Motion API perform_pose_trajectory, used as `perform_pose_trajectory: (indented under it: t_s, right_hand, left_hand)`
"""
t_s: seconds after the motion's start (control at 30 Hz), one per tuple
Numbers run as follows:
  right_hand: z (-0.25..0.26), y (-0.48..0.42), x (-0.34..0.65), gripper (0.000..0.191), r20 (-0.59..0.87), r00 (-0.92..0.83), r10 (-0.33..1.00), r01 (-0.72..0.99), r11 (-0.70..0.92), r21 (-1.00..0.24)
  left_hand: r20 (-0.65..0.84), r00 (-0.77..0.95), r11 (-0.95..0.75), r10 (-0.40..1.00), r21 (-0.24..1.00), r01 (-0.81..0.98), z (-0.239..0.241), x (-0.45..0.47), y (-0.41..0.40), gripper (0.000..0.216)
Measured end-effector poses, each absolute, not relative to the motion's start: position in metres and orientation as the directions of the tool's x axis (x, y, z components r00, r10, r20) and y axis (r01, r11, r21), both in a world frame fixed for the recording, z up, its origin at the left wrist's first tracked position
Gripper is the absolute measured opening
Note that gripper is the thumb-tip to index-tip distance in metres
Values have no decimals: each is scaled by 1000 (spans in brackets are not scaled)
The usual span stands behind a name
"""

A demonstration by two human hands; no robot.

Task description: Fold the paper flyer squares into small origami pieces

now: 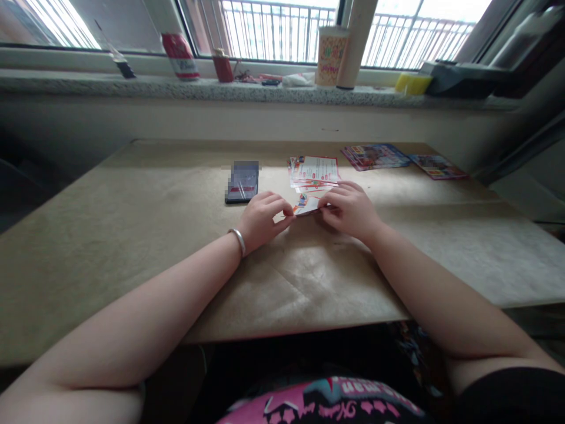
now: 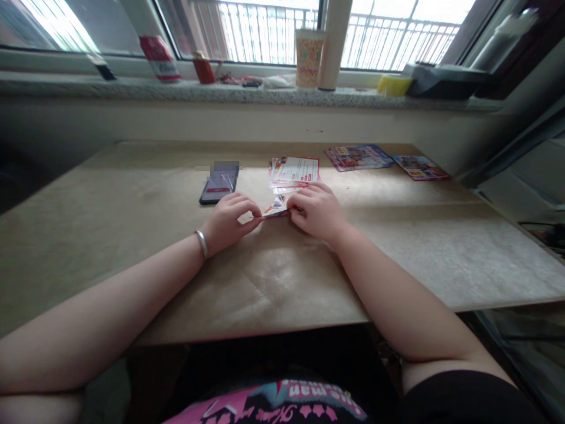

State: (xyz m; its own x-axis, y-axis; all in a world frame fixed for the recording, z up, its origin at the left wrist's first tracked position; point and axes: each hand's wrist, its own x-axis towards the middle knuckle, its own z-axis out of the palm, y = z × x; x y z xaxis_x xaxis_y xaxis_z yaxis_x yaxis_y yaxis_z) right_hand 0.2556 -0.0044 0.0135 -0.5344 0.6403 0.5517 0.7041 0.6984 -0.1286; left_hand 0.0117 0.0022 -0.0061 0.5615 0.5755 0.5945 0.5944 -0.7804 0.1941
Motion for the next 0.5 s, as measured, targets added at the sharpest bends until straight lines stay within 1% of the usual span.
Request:
perform_pose_trajectory:
  t_s: [0.07, 0.17, 0.3, 0.4, 0.5]
  right_hand:
    - [14, -7, 252, 13, 546, -563, 620, 720, 692, -44]
    - [14, -13, 245, 17, 569, -546, 615, 737, 675, -22]
    - [15, -19, 236, 18, 568, -564, 600, 742, 669, 30]
    - [14, -21, 231, 18, 555, -573, 603, 738, 675, 29]
    - [12, -22, 229, 17, 554, -529, 643, 761, 649, -26]
  left_hand:
    - [609, 571, -791, 551, 163, 590, -5, 13, 1, 14]
    - [622, 582, -802, 523, 128, 584, -4, 14, 0, 13]
    - [620, 574, -783, 536, 110, 612, -4, 15, 0, 16]
    - [610, 573, -766, 548, 91, 636, -3, 16, -1, 16]
    - [607, 582, -761, 541, 58, 646, -2, 15, -3, 16]
